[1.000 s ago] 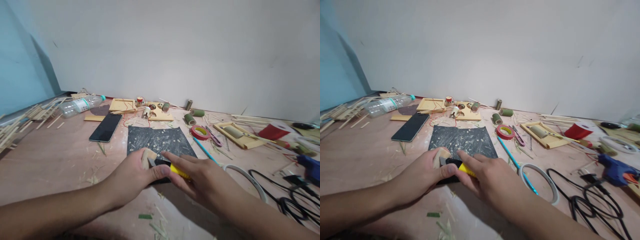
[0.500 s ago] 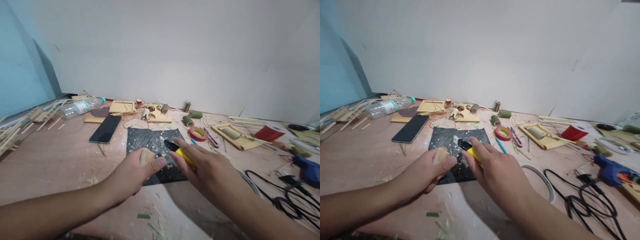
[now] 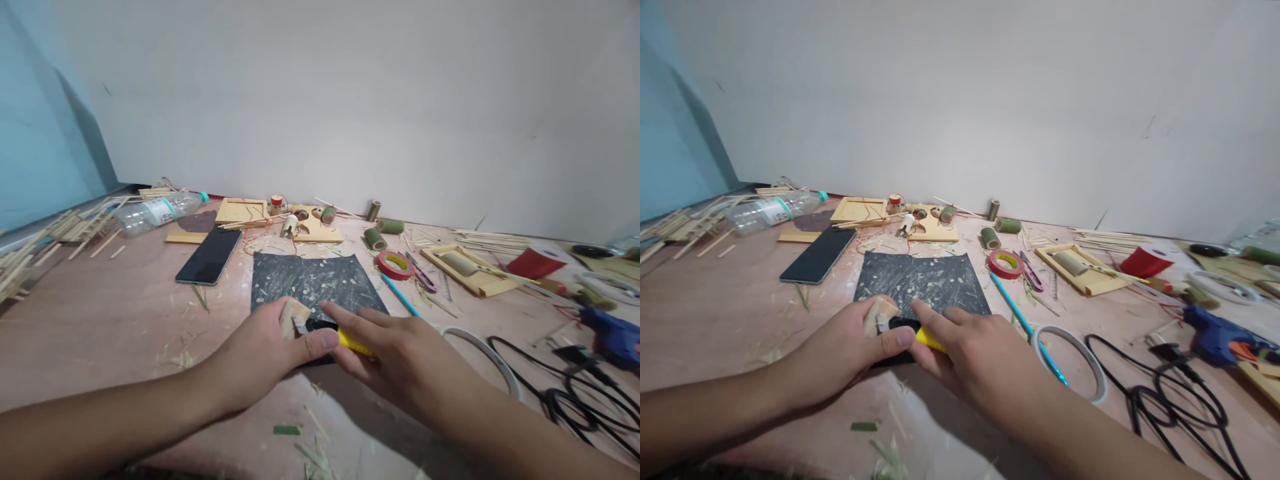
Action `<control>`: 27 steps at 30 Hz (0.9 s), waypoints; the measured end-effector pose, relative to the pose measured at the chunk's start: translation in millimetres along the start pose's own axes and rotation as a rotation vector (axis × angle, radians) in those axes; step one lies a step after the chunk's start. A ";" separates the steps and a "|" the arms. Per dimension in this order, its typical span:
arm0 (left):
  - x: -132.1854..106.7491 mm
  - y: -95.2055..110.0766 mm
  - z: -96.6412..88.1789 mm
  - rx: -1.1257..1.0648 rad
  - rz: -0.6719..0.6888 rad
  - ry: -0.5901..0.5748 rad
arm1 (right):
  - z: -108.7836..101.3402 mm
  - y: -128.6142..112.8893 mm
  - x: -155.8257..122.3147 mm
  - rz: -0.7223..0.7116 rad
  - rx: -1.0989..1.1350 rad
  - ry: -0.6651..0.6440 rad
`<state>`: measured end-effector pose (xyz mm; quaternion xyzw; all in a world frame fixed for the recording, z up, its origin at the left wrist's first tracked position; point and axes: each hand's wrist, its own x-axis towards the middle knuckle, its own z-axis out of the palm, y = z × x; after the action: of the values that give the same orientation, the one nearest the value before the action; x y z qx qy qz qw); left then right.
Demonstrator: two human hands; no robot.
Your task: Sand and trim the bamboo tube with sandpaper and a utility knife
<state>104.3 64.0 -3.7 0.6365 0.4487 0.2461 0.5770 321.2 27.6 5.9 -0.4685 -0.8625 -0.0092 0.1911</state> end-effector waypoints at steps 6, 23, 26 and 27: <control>2.3 1.8 4.0 0.025 0.042 0.075 | 9.5 -8.3 -5.0 -0.015 -0.186 0.102; 3.9 -2.6 -4.1 -0.074 -0.066 -0.078 | -3.1 1.0 4.6 0.084 0.002 0.019; 3.6 -3.3 -5.0 -0.069 -0.072 -0.100 | -2.1 0.5 3.8 0.069 0.080 -0.070; 3.4 -3.5 -5.2 -0.067 -0.078 -0.097 | -2.0 0.5 3.8 0.070 0.095 -0.087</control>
<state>100.6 69.2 -6.6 0.6102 0.4362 0.2071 0.6281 320.4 30.6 8.9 -0.4887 -0.8525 0.0588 0.1757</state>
